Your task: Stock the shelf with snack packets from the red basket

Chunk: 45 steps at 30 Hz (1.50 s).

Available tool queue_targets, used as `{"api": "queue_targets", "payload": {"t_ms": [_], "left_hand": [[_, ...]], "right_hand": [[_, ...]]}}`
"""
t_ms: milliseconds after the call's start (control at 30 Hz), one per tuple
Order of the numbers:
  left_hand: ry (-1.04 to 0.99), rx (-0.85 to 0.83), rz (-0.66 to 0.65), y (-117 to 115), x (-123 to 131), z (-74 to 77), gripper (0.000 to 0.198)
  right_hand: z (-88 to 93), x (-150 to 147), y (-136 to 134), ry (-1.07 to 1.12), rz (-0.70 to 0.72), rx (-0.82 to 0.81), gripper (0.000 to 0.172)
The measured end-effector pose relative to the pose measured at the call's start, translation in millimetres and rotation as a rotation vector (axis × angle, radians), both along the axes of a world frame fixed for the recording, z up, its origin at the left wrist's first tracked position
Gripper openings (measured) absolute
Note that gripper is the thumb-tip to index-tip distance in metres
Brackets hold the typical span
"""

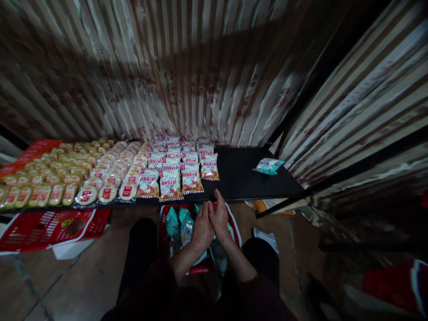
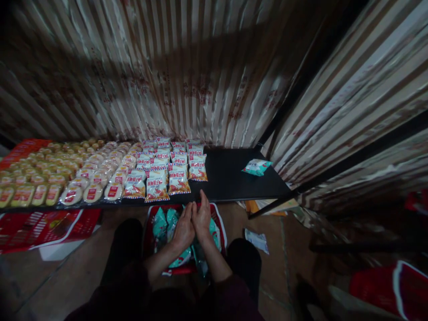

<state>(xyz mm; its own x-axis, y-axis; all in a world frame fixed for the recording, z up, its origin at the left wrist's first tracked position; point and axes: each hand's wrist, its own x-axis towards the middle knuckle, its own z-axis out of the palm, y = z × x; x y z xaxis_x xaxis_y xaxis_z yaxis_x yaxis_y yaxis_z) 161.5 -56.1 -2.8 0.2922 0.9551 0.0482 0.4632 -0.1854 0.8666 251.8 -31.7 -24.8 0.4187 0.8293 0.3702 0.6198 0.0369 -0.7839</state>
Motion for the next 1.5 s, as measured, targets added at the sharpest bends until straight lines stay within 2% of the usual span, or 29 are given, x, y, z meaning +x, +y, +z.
{"api": "queue_targets", "payload": {"t_ms": [200, 300, 400, 533, 667, 833, 1067, 1167, 1267, 1400, 1500], "left_hand": [[0.202, 0.013, 0.07, -37, -47, -31.5, 0.049], [0.345, 0.06, 0.138, -46, -72, -41.8, 0.046], [0.464, 0.042, 0.197, -52, -94, -52.6, 0.051], [0.471, -0.084, 0.19, -62, -114, -70.0, 0.057], [0.386, -0.143, 0.165, -73, -124, -77.2, 0.051], [0.331, -0.189, 0.192, -80, -123, -67.5, 0.048], [0.346, -0.181, 0.236, -77, -120, -58.4, 0.042], [0.345, -0.182, 0.282, -73, -117, -49.0, 0.039], [0.317, -0.183, 0.328, -66, -113, -32.5, 0.039], [0.228, -0.293, 0.31, -47, -109, -10.2, 0.037], [0.176, -0.346, 0.293, -30, -107, -2.1, 0.033]], "right_hand": [[-20.4, -44, -48, -0.012, 0.137, -0.09, 0.05], [-25.8, -59, -60, -0.044, 0.232, -0.137, 0.045], [-28.7, -68, -64, -0.034, 0.295, -0.238, 0.041], [-37.8, -85, -74, 0.054, 0.391, -0.428, 0.04], [-52.6, -107, -96, 0.076, 0.438, -0.472, 0.04], [-62.6, -117, -112, 0.1, 0.399, -0.468, 0.036], [-60.0, -112, -111, 0.193, 0.345, -0.476, 0.033], [-52.1, -111, -108, 0.245, 0.331, -0.489, 0.037], [-37.9, -108, -102, 0.326, 0.332, -0.482, 0.042], [-15.3, -99, -91, 0.492, 0.318, -0.373, 0.039], [-5.3, -89, -85, 0.54, 0.345, -0.327, 0.038]]}}
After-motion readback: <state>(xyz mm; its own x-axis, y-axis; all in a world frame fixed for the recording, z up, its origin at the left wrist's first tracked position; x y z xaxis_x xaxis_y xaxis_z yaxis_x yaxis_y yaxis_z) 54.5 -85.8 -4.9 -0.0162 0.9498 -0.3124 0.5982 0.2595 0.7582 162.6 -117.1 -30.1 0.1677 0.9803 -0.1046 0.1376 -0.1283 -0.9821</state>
